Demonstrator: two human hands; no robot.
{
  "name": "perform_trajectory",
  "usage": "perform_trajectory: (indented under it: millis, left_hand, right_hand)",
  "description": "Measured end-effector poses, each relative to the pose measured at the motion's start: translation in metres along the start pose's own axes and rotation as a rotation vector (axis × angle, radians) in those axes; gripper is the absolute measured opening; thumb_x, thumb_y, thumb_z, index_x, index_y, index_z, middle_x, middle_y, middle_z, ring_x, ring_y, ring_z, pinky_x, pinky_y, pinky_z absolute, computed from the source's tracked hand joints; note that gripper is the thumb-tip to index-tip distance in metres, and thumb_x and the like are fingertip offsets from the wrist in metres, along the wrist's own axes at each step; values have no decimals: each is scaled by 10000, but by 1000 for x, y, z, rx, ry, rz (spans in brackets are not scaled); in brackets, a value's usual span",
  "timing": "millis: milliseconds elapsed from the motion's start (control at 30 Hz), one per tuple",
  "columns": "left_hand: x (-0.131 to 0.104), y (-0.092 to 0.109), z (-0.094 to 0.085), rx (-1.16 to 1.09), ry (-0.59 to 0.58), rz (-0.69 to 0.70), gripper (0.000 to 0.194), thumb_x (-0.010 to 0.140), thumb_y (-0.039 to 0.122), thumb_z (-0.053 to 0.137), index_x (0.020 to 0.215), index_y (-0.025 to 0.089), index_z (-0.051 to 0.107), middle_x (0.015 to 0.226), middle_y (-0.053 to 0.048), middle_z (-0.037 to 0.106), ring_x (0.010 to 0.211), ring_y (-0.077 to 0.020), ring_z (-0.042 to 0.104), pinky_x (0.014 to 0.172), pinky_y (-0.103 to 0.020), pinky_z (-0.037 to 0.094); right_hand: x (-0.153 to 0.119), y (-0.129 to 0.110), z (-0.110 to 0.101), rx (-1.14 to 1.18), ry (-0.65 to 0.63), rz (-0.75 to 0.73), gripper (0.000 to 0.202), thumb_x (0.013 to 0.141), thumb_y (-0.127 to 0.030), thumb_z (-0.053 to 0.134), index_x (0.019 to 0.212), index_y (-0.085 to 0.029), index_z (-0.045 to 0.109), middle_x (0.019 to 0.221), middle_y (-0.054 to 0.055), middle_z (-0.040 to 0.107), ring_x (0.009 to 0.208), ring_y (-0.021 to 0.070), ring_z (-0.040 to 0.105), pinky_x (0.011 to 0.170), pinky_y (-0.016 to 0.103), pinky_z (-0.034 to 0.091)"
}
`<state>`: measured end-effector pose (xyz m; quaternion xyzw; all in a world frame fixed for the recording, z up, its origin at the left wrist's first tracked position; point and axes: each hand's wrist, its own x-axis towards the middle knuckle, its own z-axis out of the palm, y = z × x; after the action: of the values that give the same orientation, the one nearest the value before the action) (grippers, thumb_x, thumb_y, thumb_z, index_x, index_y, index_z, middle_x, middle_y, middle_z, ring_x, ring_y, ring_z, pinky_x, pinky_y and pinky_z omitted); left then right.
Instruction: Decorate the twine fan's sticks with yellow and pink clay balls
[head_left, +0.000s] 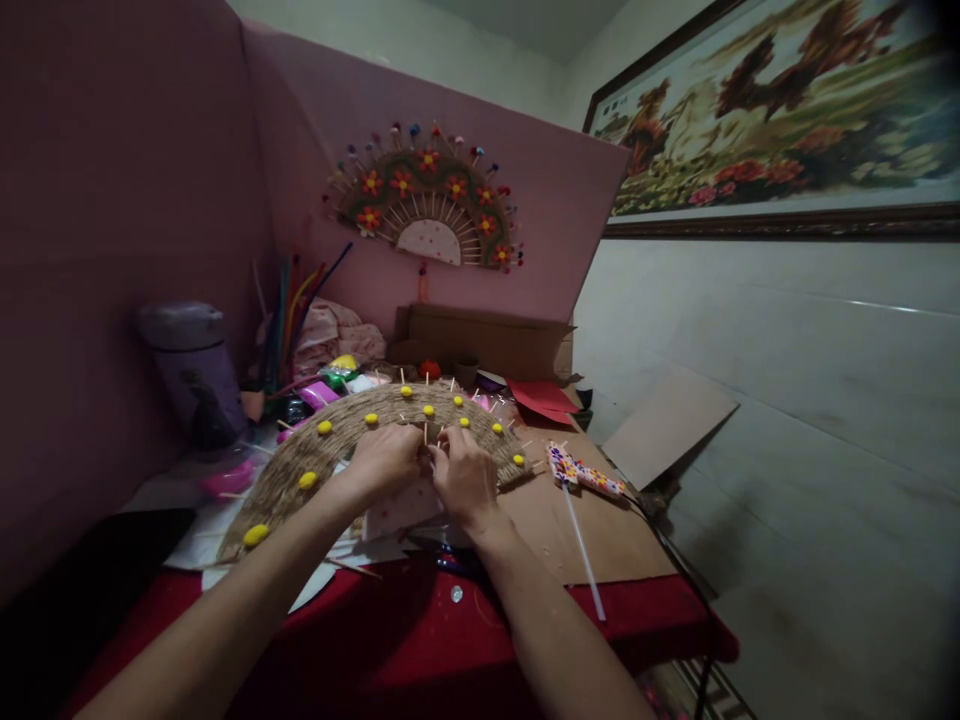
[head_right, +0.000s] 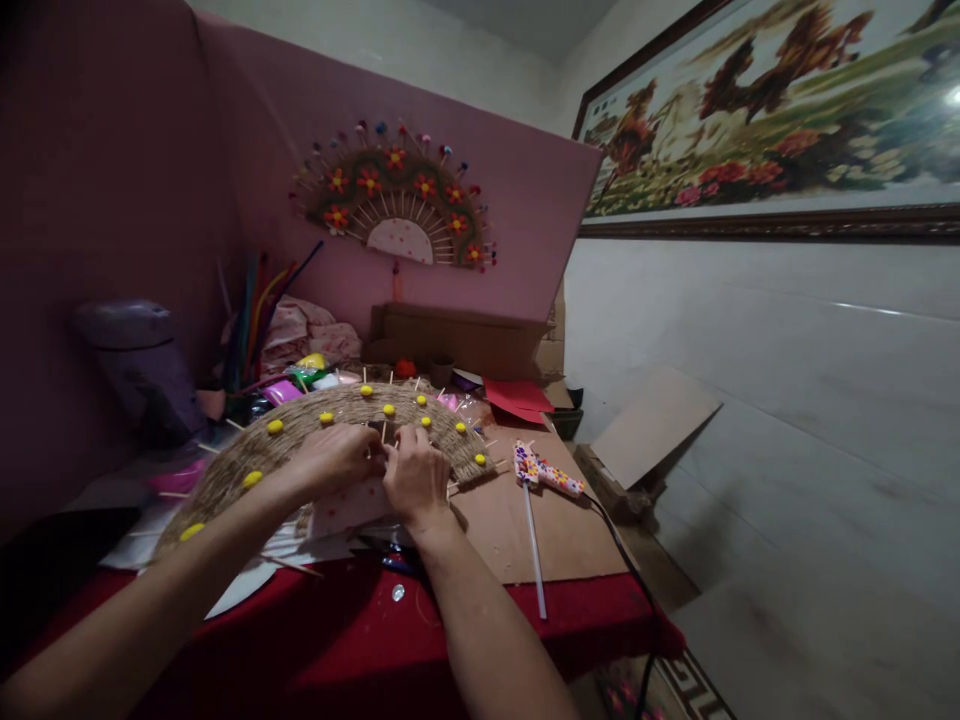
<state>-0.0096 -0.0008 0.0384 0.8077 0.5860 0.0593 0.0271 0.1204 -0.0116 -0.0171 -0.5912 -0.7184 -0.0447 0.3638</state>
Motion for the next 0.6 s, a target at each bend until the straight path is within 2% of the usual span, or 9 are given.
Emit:
perform_trajectory:
  millis: [100,167,200,267,333,400,467,600]
  left_hand:
    - [4,0,-17,31,59,-11,291,768,345,490,928,221,699,929,-121,707,888,-269,643,681,-315,436]
    - [8,0,-33,51,100,-8,306,773,368,491,946,224,698,963,-119,703,898,-269,638,680,-310,433]
    - [10,0,-43,61,142,-10,320,772,400,493,950,230,699,969,-113,702,903,-272,636,687,-313,434]
    - [14,3,-65,84,259,-30,348,789,444,473,970,249,698,982,-96,702,925,-275,629,709,-320,434]
    - [16,7,-86,111,390,-51,352,801,455,471,987,257,695,1002,-79,700,939,-266,625,737,-318,430]
    - [15,12,-103,120,525,-93,370,812,473,466,996,244,691,1017,-80,694,946,-259,617,755,-322,426]
    - [13,15,-115,111,681,-125,416,833,487,440,1033,211,679,1004,-110,689,932,-270,612,760,-345,422]
    - [9,17,-121,4,892,-81,436,849,491,440,1070,181,651,972,-105,686,899,-238,590,787,-339,405]
  right_hand:
    - [-4,-3,-4,80,246,-111,196,925,-288,428,991,-187,583,992,94,631,873,189,612,693,268,432]
    - [-8,-6,-7,168,375,-306,208,931,-259,402,983,-182,589,969,99,630,894,180,605,731,271,455]
    - [-11,-8,-9,204,399,-415,197,925,-247,410,961,-182,593,935,93,634,866,170,605,725,266,462]
    - [-14,-13,-11,238,355,-581,164,913,-245,445,894,-189,599,851,66,638,763,143,597,661,247,459]
    - [-16,-17,-11,232,267,-627,181,915,-256,454,828,-194,601,771,41,632,687,126,581,596,235,433]
    - [-15,-18,-8,207,199,-601,216,919,-267,446,789,-192,602,723,29,623,651,122,570,555,232,400]
    - [-12,-16,-2,173,165,-516,219,915,-275,448,788,-191,605,728,25,628,635,121,565,532,232,367]
    - [-3,-3,11,103,155,-172,185,893,-260,466,794,-203,611,756,28,647,624,134,562,537,236,340]
